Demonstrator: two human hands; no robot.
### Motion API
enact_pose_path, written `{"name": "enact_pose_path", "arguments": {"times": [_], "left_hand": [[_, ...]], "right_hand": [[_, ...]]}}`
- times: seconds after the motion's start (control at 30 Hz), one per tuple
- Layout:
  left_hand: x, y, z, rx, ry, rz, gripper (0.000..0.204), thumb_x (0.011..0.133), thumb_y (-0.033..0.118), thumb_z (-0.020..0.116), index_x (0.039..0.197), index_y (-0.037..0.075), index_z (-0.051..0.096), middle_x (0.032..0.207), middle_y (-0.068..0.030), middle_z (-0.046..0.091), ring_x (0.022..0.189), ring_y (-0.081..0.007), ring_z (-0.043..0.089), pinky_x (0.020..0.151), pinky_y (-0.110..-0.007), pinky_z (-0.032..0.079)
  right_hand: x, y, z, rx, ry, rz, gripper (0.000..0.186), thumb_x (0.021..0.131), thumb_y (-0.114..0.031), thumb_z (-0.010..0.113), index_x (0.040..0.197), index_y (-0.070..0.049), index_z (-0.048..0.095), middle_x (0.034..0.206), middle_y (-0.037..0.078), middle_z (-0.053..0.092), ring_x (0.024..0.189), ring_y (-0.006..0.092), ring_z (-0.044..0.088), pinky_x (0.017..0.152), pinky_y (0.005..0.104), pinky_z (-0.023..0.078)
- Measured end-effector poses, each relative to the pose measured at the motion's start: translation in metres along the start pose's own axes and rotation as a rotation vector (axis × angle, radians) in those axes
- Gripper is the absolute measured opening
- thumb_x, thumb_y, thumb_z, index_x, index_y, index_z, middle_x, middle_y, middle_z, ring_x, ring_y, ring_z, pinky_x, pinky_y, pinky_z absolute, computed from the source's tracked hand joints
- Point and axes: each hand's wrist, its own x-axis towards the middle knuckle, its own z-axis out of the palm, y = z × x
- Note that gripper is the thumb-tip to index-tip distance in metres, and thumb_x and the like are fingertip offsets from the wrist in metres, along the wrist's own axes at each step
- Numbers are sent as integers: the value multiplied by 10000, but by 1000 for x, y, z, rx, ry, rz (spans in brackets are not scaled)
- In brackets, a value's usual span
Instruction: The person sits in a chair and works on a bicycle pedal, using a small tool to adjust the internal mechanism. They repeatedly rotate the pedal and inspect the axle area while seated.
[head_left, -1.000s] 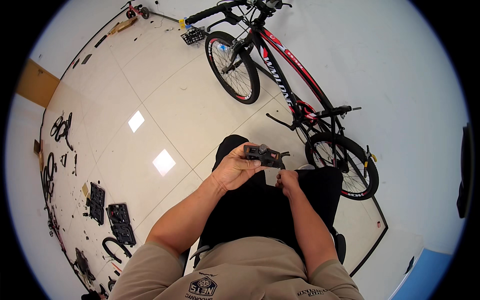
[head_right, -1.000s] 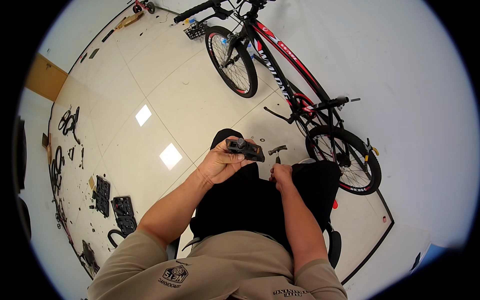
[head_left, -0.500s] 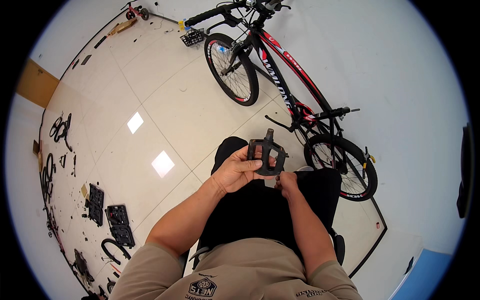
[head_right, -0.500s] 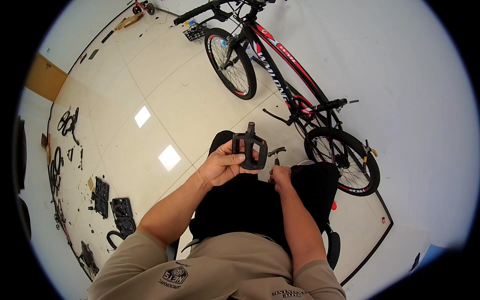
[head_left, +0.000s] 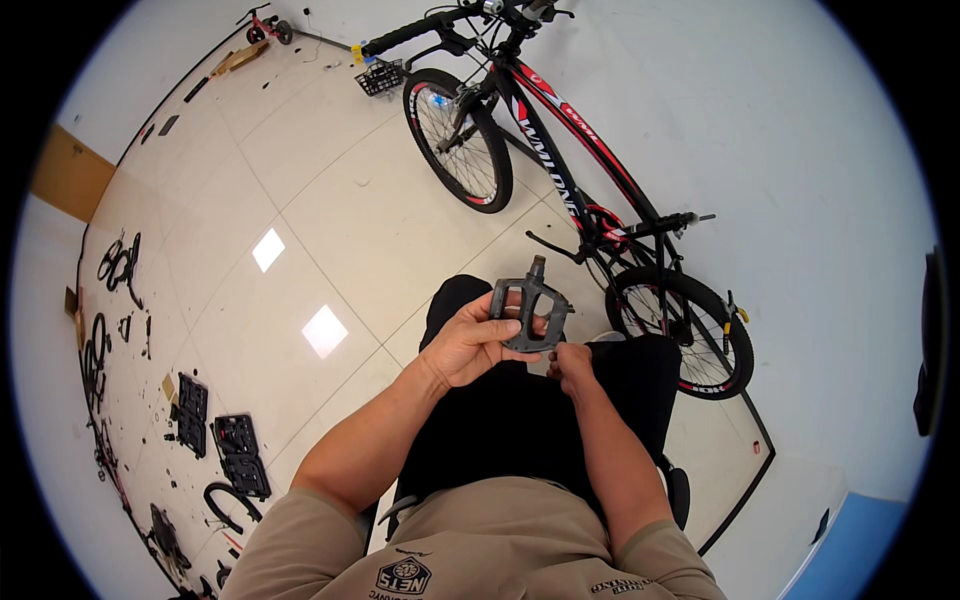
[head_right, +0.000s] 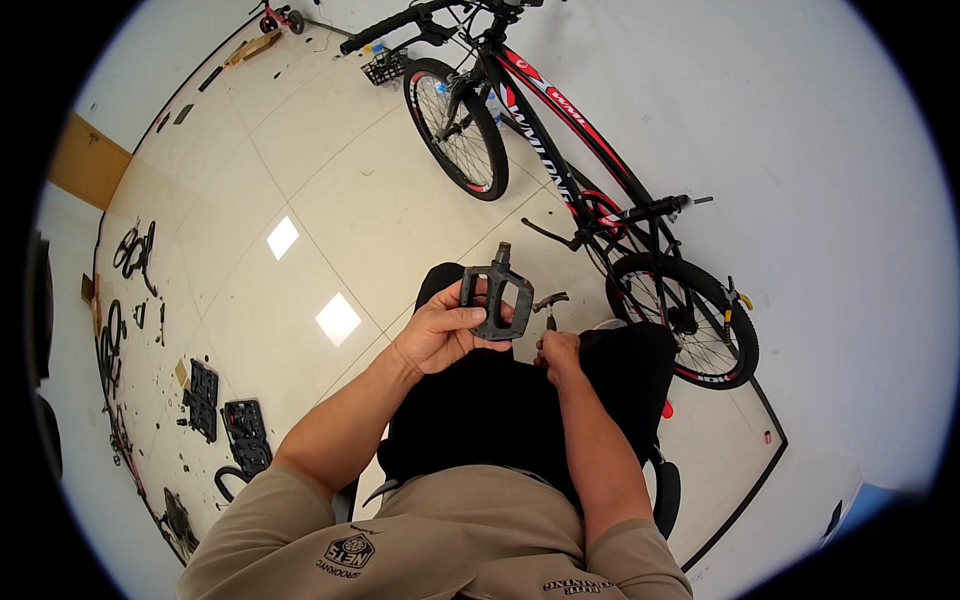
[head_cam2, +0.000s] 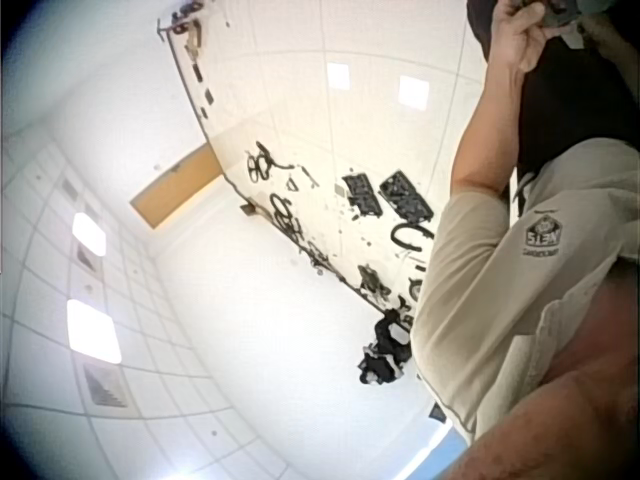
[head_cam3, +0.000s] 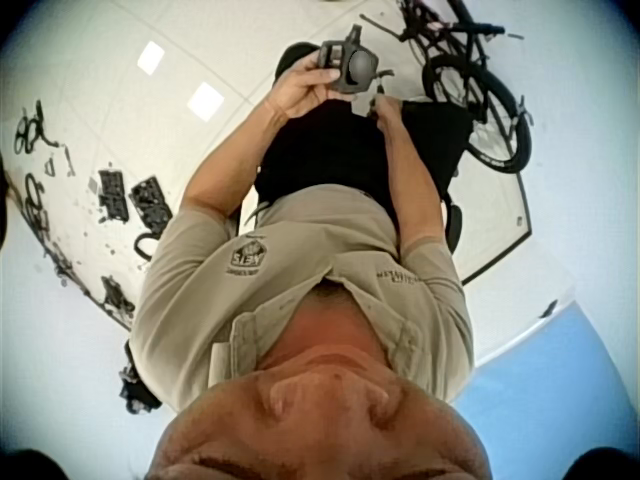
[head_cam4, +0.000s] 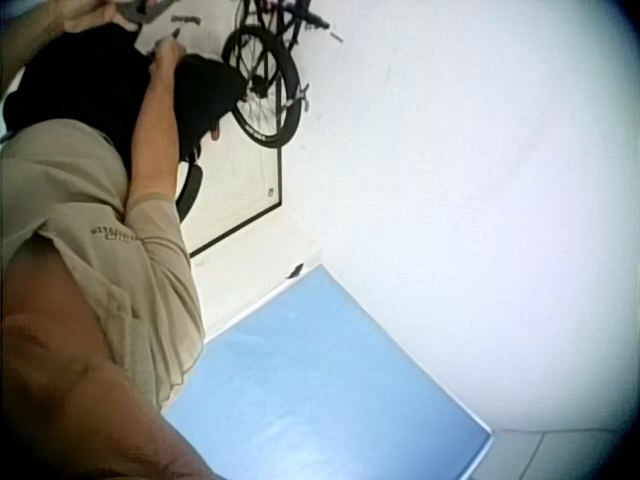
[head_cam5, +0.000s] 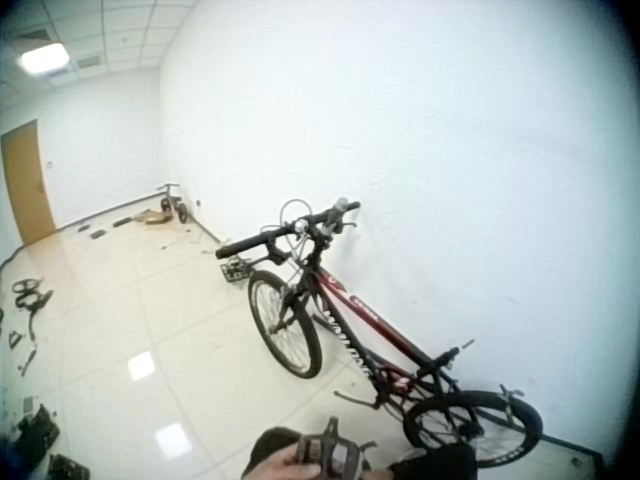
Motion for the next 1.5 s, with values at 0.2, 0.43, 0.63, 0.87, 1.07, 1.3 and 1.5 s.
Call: {"name": "enact_pose_path", "arguments": {"times": [0.2,0.43,0.63,0.87,1.07,1.3,1.5], "left_hand": [[0,1,1,29,-4,8,292,954,-68,582,1221,47,612,1167,-219,683,1081,-335,705,900,-535,620],[1,0,1,22,3,12,280,951,-68,588,1205,46,615,1155,-217,686,1081,-336,705,898,-531,621],[0,0,0,27,12,19,275,947,-70,592,1191,52,626,1148,-213,688,1077,-336,706,890,-527,625],[-1,-1,-5,72,13,47,299,953,-44,599,1238,44,604,1142,-168,687,1085,-299,693,875,-504,623],[1,-2,0,259,122,101,267,939,77,649,1187,45,556,1111,-150,653,1022,-269,658,791,-445,592],[-6,-7,26,237,181,177,196,947,53,625,1129,109,579,1080,-118,660,1003,-259,660,726,-414,602],[11,-22,101,274,87,111,160,966,87,634,1116,143,632,1042,-120,681,933,-249,686,685,-412,623]], "right_hand": [[-2,0,1,27,6,-26,108,881,-58,527,818,12,580,709,86,557,500,159,469,493,352,453],[4,2,0,13,9,12,136,912,-88,515,844,11,578,727,82,560,505,158,468,492,342,456],[2,2,1,8,2,12,135,909,-76,517,828,12,580,715,84,563,500,155,472,492,343,457],[10,10,2,15,-17,8,113,891,-76,565,835,19,588,715,91,581,508,172,497,497,356,469],[30,24,6,24,0,-42,121,866,-83,582,762,-23,581,663,95,576,495,211,533,459,384,460],[-11,-7,8,98,64,-120,199,892,-121,554,859,59,633,685,122,597,512,229,561,453,393,467],[-64,-69,-56,100,-138,-416,202,906,-168,617,846,25,624,672,73,571,477,168,518,411,351,396]]}}
